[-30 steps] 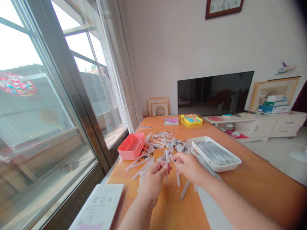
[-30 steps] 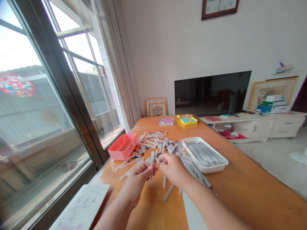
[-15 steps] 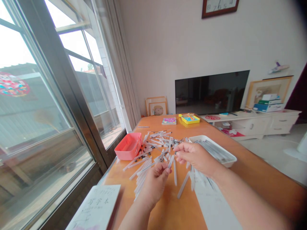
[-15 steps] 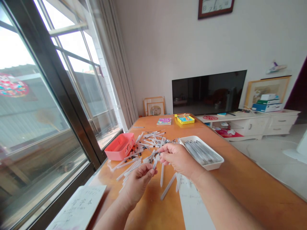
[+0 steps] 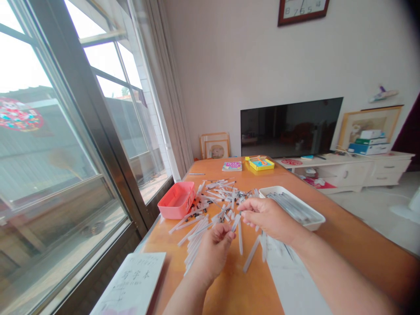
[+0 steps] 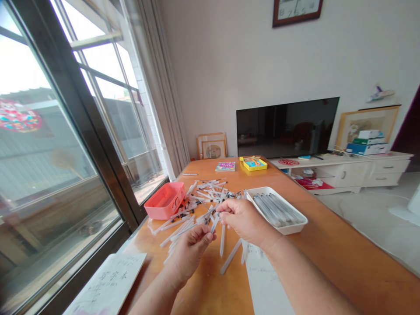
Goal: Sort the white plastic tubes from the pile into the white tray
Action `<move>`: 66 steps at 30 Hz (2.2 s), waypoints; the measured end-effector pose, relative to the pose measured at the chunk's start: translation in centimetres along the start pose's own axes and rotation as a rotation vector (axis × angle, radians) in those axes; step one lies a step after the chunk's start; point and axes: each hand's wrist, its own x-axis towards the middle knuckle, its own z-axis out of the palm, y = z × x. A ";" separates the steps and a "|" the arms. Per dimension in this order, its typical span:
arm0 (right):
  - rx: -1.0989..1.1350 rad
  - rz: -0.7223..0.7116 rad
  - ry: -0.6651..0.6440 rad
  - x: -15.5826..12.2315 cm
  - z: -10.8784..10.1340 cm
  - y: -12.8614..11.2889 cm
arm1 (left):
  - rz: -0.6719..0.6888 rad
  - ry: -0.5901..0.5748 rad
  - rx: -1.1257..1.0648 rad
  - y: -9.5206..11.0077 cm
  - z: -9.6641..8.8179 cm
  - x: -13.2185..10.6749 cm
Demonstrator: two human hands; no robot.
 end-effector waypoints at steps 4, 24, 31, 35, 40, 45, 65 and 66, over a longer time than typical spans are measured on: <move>-0.029 -0.032 -0.007 0.0 0.0 0.2 | -0.001 -0.004 -0.007 -0.1 0.0 0.0; -0.167 0.066 -0.121 -0.1 -1.1 1.4 | 0.065 -0.017 0.289 0.0 -0.1 -0.1; -0.462 -0.093 -0.018 0.4 -0.7 2.4 | 0.093 -0.001 0.358 0.3 -0.1 -0.2; -0.351 -0.068 -0.064 0.3 -0.9 2.2 | 0.065 -0.007 0.287 0.2 -0.2 0.0; -0.349 -0.077 -0.074 0.4 -0.8 2.5 | 0.057 -0.006 0.284 0.3 -0.1 -0.1; -0.520 -0.135 0.015 0.8 -0.3 3.1 | 0.080 -0.002 0.295 0.5 0.0 -0.3; -0.313 -0.083 -0.090 0.3 -1.0 2.2 | 0.014 -0.028 0.196 0.3 0.1 -0.1; -0.282 -0.077 -0.109 0.3 -1.1 2.1 | 0.010 -0.031 0.190 0.4 0.1 -0.2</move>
